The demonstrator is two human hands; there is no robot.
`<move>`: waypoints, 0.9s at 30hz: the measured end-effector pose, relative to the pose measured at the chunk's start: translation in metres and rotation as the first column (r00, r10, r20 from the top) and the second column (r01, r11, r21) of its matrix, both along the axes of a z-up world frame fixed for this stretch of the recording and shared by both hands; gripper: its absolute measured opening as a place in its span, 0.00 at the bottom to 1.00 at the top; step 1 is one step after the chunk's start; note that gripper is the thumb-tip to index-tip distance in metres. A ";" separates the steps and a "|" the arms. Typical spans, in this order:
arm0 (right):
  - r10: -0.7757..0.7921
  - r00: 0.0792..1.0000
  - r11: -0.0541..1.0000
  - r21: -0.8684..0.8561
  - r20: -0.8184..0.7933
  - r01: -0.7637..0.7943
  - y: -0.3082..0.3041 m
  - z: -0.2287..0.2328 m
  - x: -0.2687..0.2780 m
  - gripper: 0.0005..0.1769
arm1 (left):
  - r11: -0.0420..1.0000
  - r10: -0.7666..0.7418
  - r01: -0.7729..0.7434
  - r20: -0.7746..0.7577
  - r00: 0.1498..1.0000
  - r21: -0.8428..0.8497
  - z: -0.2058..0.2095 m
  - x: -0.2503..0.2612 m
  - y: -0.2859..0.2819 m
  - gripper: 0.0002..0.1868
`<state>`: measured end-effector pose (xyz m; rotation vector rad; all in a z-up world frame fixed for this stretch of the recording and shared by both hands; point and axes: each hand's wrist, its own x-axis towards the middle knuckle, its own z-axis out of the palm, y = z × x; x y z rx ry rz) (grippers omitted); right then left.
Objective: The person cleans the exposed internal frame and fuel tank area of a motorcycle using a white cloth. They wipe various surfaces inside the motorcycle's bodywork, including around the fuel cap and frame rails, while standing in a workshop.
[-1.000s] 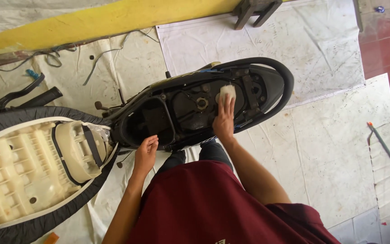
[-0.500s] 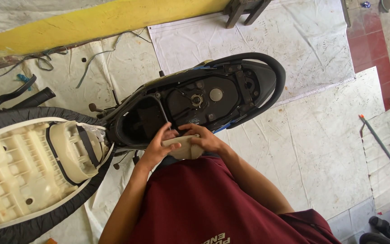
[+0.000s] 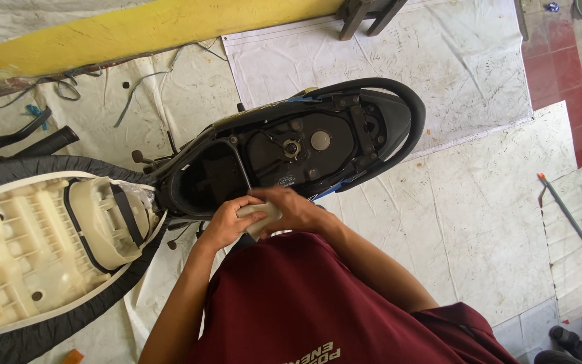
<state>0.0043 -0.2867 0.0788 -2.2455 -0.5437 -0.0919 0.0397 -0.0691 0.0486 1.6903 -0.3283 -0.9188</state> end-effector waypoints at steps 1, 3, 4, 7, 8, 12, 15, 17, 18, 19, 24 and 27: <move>0.001 1.000 1.000 0.002 0.002 -0.001 0.000 -0.004 0.001 0.54 | 1.000 0.001 -0.001 0.002 1.000 0.002 0.005 0.002 0.001 0.17; 0.059 0.676 0.997 0.078 -0.735 -0.001 -0.001 -0.010 0.005 0.40 | 0.988 0.082 -0.086 0.033 0.996 0.130 0.016 0.005 0.001 0.17; 0.063 0.675 0.997 0.080 -0.735 -0.006 -0.011 -0.018 0.009 0.40 | 0.987 0.087 -0.091 0.033 0.996 0.132 0.006 0.002 0.004 0.17; -0.131 0.763 0.978 -0.207 -0.633 -0.004 -0.037 -0.037 0.029 0.26 | 0.928 0.365 -0.368 0.054 0.930 0.065 -0.017 -0.005 0.016 0.18; -0.210 0.843 0.954 -0.292 -0.496 0.066 -0.049 -0.039 0.040 0.26 | 0.899 0.425 -0.427 0.046 0.904 0.096 -0.021 -0.007 0.020 0.18; -0.290 0.950 0.857 -0.473 -0.112 0.206 -0.073 -0.039 0.088 0.33 | 0.835 0.530 -0.525 0.017 0.848 0.162 -0.022 -0.011 0.024 0.19; 0.052 0.998 0.787 -0.614 -0.041 -0.067 -0.081 -0.092 0.125 0.37 | 0.811 0.579 -0.568 -0.047 0.814 0.140 -0.027 -0.013 0.016 0.21; 0.180 0.975 0.689 -0.692 -0.127 -0.217 -0.089 -0.105 0.128 0.32 | 0.804 0.593 -0.587 -0.047 0.804 0.095 -0.037 -0.017 0.006 0.22; 0.289 0.936 0.565 -0.754 -0.201 -0.336 -0.090 -0.112 0.134 0.26 | 0.799 0.601 -0.601 -0.030 0.798 0.035 -0.044 -0.015 0.004 0.22; 0.298 0.932 0.568 -0.747 -0.206 -0.347 -0.102 -0.121 0.127 0.26 | 0.794 0.608 -0.606 -0.032 0.793 0.046 -0.038 -0.019 -0.003 0.22; 0.237 0.944 0.714 -0.618 -0.230 -0.330 -0.163 -0.096 0.117 0.30 | 0.833 0.544 -0.531 -0.061 0.837 0.152 -0.039 -0.006 -0.042 0.21; 0.119 0.989 0.765 -0.627 -0.085 -0.146 -0.197 -0.100 0.100 0.26 | 0.857 0.495 -0.474 -0.071 0.866 0.201 -0.053 0.005 -0.069 0.22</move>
